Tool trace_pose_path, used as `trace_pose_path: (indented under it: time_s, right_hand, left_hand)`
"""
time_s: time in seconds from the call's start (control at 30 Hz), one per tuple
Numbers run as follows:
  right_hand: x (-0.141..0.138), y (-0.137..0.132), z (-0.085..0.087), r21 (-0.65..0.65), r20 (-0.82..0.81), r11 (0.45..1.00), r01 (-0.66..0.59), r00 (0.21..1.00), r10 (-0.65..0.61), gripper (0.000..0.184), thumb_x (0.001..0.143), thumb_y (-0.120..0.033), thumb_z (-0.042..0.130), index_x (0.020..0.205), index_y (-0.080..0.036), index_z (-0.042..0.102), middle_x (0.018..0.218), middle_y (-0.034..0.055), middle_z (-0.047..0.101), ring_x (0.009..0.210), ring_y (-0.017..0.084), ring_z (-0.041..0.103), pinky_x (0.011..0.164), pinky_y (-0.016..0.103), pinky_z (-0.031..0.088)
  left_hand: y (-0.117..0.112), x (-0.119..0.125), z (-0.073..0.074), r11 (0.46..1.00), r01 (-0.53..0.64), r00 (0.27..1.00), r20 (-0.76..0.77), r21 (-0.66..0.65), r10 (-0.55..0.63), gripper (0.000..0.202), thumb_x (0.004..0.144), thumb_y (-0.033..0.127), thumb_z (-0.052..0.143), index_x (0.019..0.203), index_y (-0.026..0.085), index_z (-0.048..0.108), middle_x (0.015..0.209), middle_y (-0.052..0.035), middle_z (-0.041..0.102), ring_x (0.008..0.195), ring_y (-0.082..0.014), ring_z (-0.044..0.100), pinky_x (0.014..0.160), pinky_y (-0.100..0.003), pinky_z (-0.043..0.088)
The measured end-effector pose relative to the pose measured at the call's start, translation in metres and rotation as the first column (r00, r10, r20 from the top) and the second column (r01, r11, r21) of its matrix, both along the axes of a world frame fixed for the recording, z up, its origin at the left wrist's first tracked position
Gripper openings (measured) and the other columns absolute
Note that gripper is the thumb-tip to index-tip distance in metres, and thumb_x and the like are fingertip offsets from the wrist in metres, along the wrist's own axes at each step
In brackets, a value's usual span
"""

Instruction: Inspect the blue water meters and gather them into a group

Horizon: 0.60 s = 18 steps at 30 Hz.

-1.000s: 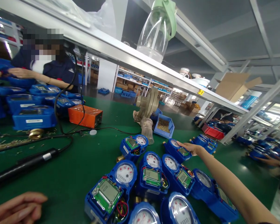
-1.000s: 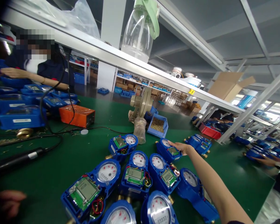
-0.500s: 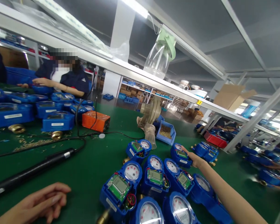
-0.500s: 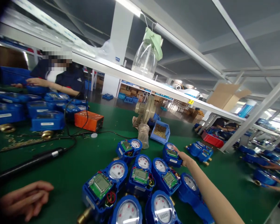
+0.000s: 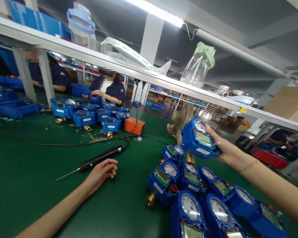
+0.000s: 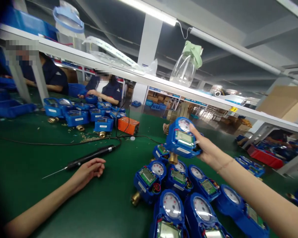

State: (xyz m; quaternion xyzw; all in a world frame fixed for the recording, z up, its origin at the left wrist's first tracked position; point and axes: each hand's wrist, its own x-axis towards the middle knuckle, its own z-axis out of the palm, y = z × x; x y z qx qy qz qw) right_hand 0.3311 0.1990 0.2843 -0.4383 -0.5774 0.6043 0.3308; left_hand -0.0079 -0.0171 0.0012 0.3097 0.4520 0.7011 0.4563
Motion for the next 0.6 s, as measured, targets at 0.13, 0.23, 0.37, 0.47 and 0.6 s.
trace_pose_path:
  time_s: [0.13, 0.23, 0.37, 0.47, 0.6]
  right_hand:
    - [-0.092, -0.090, -0.039, -0.245, -0.142, 0.924, -0.294, 0.953, 0.266, 0.044, 0.084, -0.048, 0.060, 0.107, -0.010, 0.061, 0.093, 0.0124, 0.070, 0.074, 0.020, 0.067, 0.076, 0.038, 0.058]
    - [-0.140, -0.138, -0.088, -0.370, -0.112, 0.838, -0.401, 0.915, 0.389, 0.050, 0.080, -0.053, 0.062, 0.101, -0.007, 0.062, 0.087, 0.0136, 0.070, 0.069, 0.020, 0.066, 0.075, 0.040, 0.058]
    - [-0.177, -0.176, -0.146, -0.453, -0.012, 0.810, -0.374, 0.910, 0.414, 0.056, 0.078, -0.059, 0.061, 0.098, -0.007, 0.060, 0.085, 0.0136, 0.069, 0.067, 0.020, 0.066, 0.068, 0.036, 0.058]
    - [-0.192, -0.190, -0.173, -0.460, 0.051, 0.822, -0.335, 0.915, 0.401, 0.061, 0.076, -0.064, 0.060, 0.103, -0.010, 0.056, 0.084, 0.0118, 0.068, 0.066, 0.020, 0.066, 0.062, 0.035, 0.058]
    - [-0.200, -0.198, -0.191, -0.469, 0.113, 0.845, -0.256, 0.932, 0.345, 0.068, 0.073, -0.066, 0.061, 0.111, -0.012, 0.049, 0.085, 0.0102, 0.067, 0.067, 0.020, 0.066, 0.060, 0.036, 0.057]
  left_hand:
    - [-0.016, -0.033, -0.002, 0.998, -0.054, 0.997, -0.056, 0.028, 0.056, 0.030, 0.083, 0.034, 0.067, 0.104, 0.015, 0.059, 0.085, -0.0059, 0.063, 0.071, -0.0155, 0.058, 0.061, -0.026, 0.046]
    - [-0.028, -0.049, 0.000, 0.994, -0.094, 0.995, -0.032, 0.057, 0.096, 0.034, 0.079, 0.038, 0.069, 0.102, 0.015, 0.060, 0.082, -0.0055, 0.063, 0.068, -0.0155, 0.058, 0.060, -0.026, 0.047]
    - [-0.032, -0.053, 0.001, 0.995, -0.081, 0.997, -0.004, 0.066, 0.081, 0.035, 0.079, 0.040, 0.069, 0.100, 0.015, 0.061, 0.083, -0.0058, 0.062, 0.068, -0.0155, 0.058, 0.059, -0.026, 0.046]
    - [-0.031, -0.052, 0.002, 0.994, -0.082, 0.997, 0.016, 0.078, 0.081, 0.034, 0.081, 0.042, 0.066, 0.101, 0.014, 0.062, 0.089, -0.0073, 0.062, 0.074, -0.0169, 0.059, 0.063, -0.027, 0.047]
    - [-0.032, -0.052, 0.005, 0.989, -0.113, 0.993, 0.039, 0.098, 0.110, 0.033, 0.086, 0.043, 0.061, 0.103, 0.015, 0.061, 0.097, -0.0090, 0.063, 0.087, -0.0192, 0.060, 0.074, -0.028, 0.047]
